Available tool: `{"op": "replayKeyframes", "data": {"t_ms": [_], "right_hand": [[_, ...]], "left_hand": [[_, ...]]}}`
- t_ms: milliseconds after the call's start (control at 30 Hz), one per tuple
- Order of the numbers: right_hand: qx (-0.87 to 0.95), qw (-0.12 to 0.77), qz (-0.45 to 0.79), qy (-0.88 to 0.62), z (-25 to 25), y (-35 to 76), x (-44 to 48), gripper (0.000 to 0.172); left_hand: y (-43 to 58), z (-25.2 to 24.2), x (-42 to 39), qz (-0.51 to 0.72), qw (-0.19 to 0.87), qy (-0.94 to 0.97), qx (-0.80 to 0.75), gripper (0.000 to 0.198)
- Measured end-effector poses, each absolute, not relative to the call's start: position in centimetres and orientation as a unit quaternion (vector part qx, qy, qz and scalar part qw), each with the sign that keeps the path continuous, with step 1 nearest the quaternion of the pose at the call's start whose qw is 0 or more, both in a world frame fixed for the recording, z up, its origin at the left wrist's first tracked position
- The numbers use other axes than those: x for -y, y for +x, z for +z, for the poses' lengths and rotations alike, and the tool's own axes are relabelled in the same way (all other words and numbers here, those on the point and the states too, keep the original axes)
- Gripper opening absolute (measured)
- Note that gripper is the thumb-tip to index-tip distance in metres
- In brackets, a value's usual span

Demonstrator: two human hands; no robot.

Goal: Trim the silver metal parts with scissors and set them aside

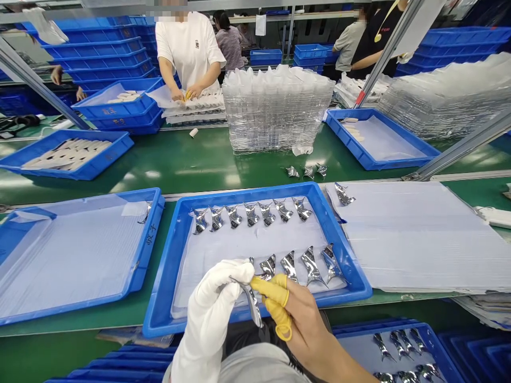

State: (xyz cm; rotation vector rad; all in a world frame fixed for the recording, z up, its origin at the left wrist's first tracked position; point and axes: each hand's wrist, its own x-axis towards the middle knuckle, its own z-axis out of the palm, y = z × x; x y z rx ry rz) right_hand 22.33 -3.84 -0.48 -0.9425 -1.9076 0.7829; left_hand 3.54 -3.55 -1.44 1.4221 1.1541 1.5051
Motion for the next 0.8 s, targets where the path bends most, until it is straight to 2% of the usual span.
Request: {"op": "replayKeyframes", "data": {"t_ms": [200, 600, 800], "right_hand": [[0.747, 0.449, 0.342, -0.352, -0.8, 21.7, 3.6, 0.033], [0.718, 0.488, 0.349, -0.353, -1.4, 20.8, 3.3, 0.037], [0.673, 0.503, 0.386, -0.381, -1.4, 20.1, 3.7, 0.039]], "left_hand": [[3.6, -1.6, 3.6, 0.591, 0.391, 0.550, -0.441, 0.019], [4.0, -2.5, 3.7, 0.603, 0.390, 0.542, -0.436, 0.022], [4.3, -3.2, 4.0, 0.596, 0.424, 0.514, -0.448, 0.021]]}}
